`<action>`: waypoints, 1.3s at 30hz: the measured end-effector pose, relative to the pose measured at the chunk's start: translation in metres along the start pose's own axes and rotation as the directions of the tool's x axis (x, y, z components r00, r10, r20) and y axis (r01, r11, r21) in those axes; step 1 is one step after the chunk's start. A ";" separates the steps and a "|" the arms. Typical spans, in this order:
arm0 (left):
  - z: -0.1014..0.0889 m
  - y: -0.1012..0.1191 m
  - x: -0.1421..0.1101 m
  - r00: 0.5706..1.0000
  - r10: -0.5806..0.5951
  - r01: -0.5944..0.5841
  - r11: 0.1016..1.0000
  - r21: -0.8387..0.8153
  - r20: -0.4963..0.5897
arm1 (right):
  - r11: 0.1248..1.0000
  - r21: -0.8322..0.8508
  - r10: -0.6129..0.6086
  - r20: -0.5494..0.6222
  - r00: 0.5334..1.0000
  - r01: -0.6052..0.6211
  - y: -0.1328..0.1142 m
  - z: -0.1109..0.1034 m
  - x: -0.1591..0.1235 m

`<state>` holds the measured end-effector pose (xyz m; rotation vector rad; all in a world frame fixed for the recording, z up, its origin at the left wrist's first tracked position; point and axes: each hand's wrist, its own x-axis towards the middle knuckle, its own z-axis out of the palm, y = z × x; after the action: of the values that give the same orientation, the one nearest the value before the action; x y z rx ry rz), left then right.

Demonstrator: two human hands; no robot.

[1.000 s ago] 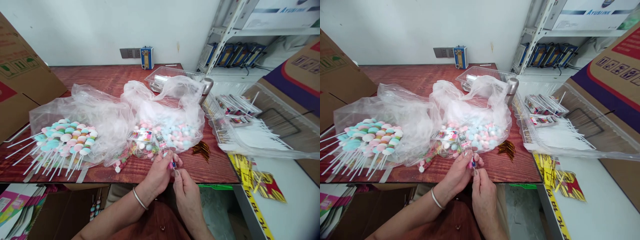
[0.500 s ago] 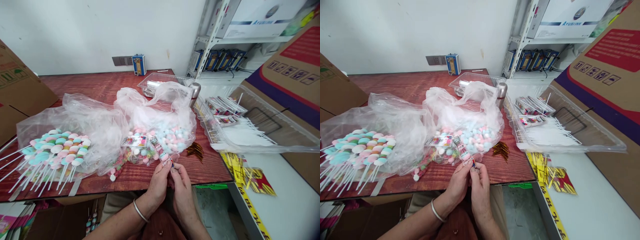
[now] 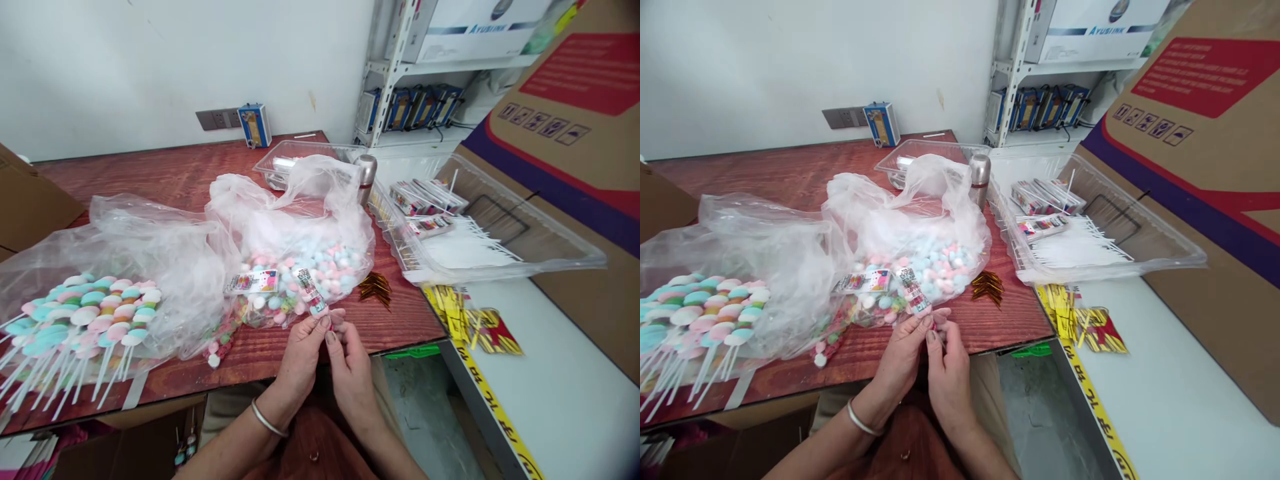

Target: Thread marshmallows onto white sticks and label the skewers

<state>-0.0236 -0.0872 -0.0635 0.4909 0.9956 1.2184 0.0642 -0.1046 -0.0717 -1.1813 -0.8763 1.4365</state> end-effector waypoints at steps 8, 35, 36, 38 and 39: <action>-0.012 0.007 -0.002 0.948 -0.191 0.207 0.977 -0.040 0.254 | 0.717 0.542 0.274 0.359 0.893 -0.438 -0.002 -0.002 -0.004; -0.045 0.052 -0.014 0.845 0.302 -0.488 0.099 0.867 0.441 | -0.228 -0.949 -0.515 0.306 0.801 0.215 -0.038 -0.079 0.029; -0.043 0.050 -0.017 0.821 0.308 -0.505 -0.002 0.863 0.481 | -0.240 -0.942 -0.521 0.328 0.788 0.233 -0.043 -0.076 0.027; -0.036 0.044 -0.020 0.777 0.299 -0.522 -0.189 0.832 0.555 | -0.244 -0.928 -0.523 0.371 0.767 0.282 -0.051 -0.065 0.021; -0.033 0.041 -0.021 0.763 0.287 -0.521 -0.260 0.813 0.580 | -0.237 -0.921 -0.523 0.390 0.758 0.310 -0.052 -0.058 0.017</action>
<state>-0.0735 -0.0999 -0.0408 2.3945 1.5591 0.6412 0.1342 -0.0812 -0.0404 -1.6480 -2.1723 -0.2926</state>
